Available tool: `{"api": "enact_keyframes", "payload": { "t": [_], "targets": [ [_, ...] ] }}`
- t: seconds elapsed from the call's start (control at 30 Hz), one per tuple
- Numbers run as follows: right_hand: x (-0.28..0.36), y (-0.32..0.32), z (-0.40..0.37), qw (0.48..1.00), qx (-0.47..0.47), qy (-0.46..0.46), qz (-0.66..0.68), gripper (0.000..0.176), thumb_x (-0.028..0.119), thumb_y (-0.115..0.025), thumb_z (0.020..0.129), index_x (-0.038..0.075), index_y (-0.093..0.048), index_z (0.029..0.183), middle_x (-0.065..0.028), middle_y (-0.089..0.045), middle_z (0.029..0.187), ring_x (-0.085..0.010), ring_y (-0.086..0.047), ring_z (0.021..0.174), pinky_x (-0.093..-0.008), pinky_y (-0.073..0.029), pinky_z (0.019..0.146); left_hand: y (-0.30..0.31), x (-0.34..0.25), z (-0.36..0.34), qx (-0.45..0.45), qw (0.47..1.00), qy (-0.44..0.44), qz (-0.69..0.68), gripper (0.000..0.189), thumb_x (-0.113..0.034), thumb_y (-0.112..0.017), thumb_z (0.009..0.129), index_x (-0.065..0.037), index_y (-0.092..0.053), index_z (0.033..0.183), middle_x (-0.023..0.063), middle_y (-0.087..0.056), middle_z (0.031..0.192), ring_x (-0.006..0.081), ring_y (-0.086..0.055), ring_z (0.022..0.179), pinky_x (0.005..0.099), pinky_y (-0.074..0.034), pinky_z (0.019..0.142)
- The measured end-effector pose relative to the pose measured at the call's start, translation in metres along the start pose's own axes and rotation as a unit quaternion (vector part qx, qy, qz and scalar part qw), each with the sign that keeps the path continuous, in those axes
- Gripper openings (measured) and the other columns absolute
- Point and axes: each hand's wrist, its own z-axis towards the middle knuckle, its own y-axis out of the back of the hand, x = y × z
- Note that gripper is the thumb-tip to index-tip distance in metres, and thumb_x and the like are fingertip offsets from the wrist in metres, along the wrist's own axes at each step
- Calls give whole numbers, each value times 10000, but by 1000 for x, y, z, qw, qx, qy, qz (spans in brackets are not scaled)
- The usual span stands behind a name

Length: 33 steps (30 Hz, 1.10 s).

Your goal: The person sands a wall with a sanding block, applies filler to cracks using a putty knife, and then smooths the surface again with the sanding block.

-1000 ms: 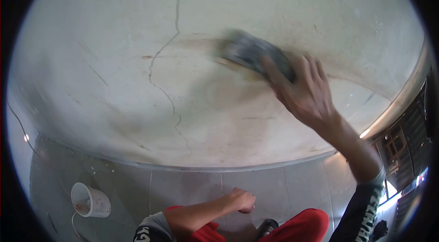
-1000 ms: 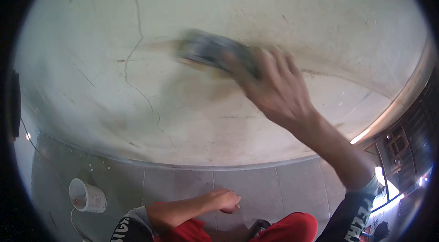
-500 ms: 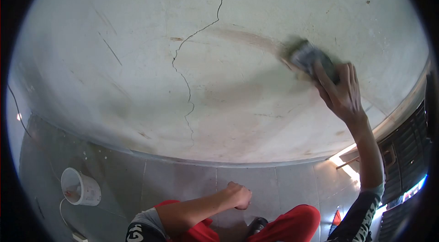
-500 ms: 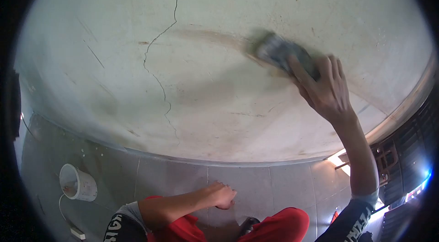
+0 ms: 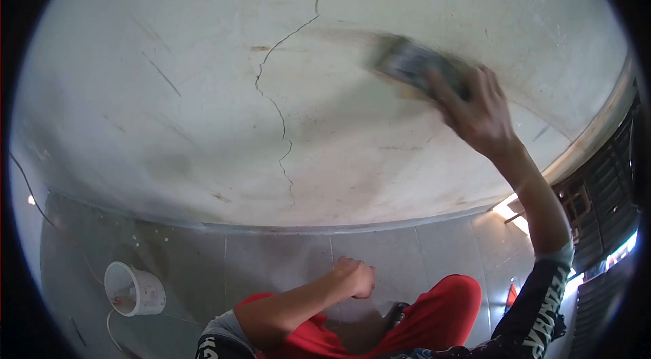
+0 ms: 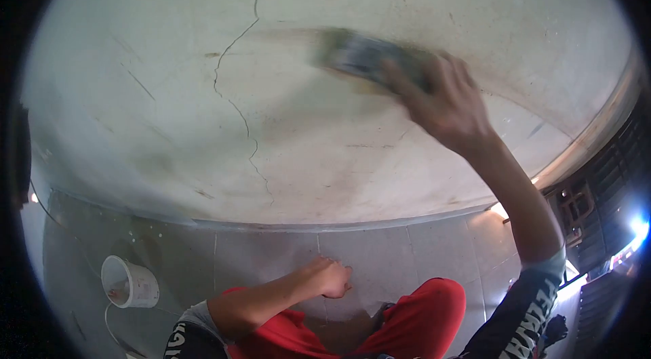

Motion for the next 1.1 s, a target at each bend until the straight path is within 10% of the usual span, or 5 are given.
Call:
{"api": "enact_keyframes", "payload": {
  "t": [0.23,0.47,0.77,1.03,1.1],
  "targets": [
    [-10,12,10,999,49,-11,-12,678,177,-761,773,121,-526,1407,-90,-419,879,-258,-467,788,-397,-464,721,-3,-5,2,8,999,-32,26,432,-386,-505,965,-74,-608,1246,193,-656,1188,345,-638,1109,487,-491,938],
    [35,-21,119,986,-152,70,4,510,204,-664,847,160,-574,1348,-54,-509,941,-229,-572,935,-348,-550,765,-8,-24,19,63,997,-36,39,419,-381,-508,964,-72,-623,1223,184,-672,1151,347,-645,1096,485,-488,938],
    [-27,20,-52,992,98,-81,-25,672,124,-761,722,150,-579,1368,-124,-456,918,-310,-488,814,-438,-472,757,-20,-23,5,-51,996,-66,24,367,-350,-567,926,-46,-649,1115,195,-697,1005,359,-676,977,482,-498,862],
    [25,-7,103,996,-49,72,0,579,166,-712,782,151,-586,1347,-93,-516,1012,-261,-544,942,-360,-524,782,-30,-5,16,-30,992,-88,80,342,-357,-587,913,-65,-667,1073,176,-706,954,337,-684,965,487,-492,859],
    [45,-18,132,994,-75,79,19,553,171,-702,790,149,-593,1332,-95,-520,1011,-257,-555,966,-354,-531,799,-34,-16,36,37,997,-48,54,403,-265,-719,758,-113,-710,1131,128,-701,1134,283,-661,1086,540,-453,947]
  ]
}}
